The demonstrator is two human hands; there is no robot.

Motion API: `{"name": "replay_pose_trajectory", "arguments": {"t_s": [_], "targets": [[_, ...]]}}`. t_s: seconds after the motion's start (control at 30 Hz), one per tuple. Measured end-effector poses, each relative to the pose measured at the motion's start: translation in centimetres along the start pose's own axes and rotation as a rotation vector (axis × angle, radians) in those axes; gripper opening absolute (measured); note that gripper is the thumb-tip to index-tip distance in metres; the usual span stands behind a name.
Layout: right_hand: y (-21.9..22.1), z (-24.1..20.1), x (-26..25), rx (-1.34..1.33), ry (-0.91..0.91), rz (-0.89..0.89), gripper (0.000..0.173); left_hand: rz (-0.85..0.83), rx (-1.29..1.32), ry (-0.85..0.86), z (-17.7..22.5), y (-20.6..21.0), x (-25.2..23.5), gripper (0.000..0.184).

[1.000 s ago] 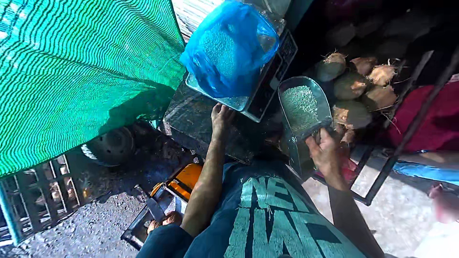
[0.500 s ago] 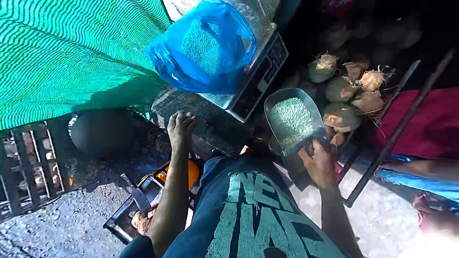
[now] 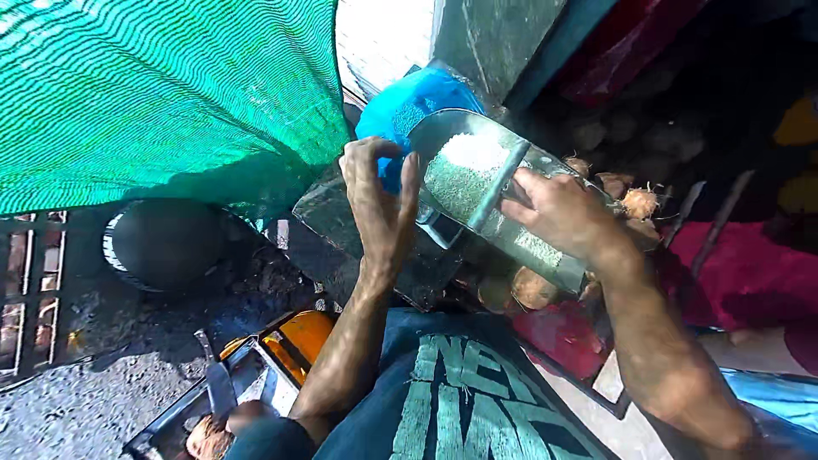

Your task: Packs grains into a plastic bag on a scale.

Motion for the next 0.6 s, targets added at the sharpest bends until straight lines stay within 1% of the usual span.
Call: {"name": "replay_pose_trajectory", "arguments": {"t_s": [0.03,0.1,0.17,0.23,0.3,0.4,0.43,0.53,0.6], "targets": [[0.1,-0.6,-1.0,0.05,0.004,-0.046,0.032,-0.013,0.021,0.013,-0.4,-0.6,-0.4,0.02],[0.4,-1.8,-2.6,0.148,-0.003,-0.118,0.036,-0.026,0.113,0.004,-1.2,-2.0,-0.9,0.019],[1.0,-2.3,-3.8,0.171,-0.027,-0.153,0.037,-0.081,0.2,-0.05,-1.7,-2.8,-1.1,0.015],[1.9,-2.2,-4.2,0.075,-0.052,-0.147,0.032,-0.145,0.281,-0.097,-2.3,-3.3,-1.0,0.013],[2.8,-1.4,-4.3,-0.068,-0.071,-0.09,0.025,-0.165,0.349,-0.105,-2.8,-3.8,-1.3,0.011],[3.8,-0.4,-3.8,-0.217,-0.005,-0.026,0.022,-0.154,0.368,-0.109,-2.9,-4.2,-2.4,0.01],[4.0,-0.1,-3.3,-0.244,0.012,-0.008,0.021,-0.174,0.336,-0.127,-2.7,-4.3,-2.5,0.013],[3.2,0.8,-1.2,-0.284,0.008,0.06,0.02,-0.26,0.218,-0.172,-2.5,-4.6,-2.0,0.04],[1.8,1.4,0.2,-0.261,0.035,0.097,0.023,-0.26,0.169,-0.164,-2.6,-4.7,-1.7,0.053]]}}
Point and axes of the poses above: each hand's wrist, its own x-axis away from the middle knuckle, its own y-axis out of the palm, z = x × y, the point moved 5 cm from there along -x, towards the middle knuckle, and after that the axes turned 5 degrees about -z, right-handed, at the moved point
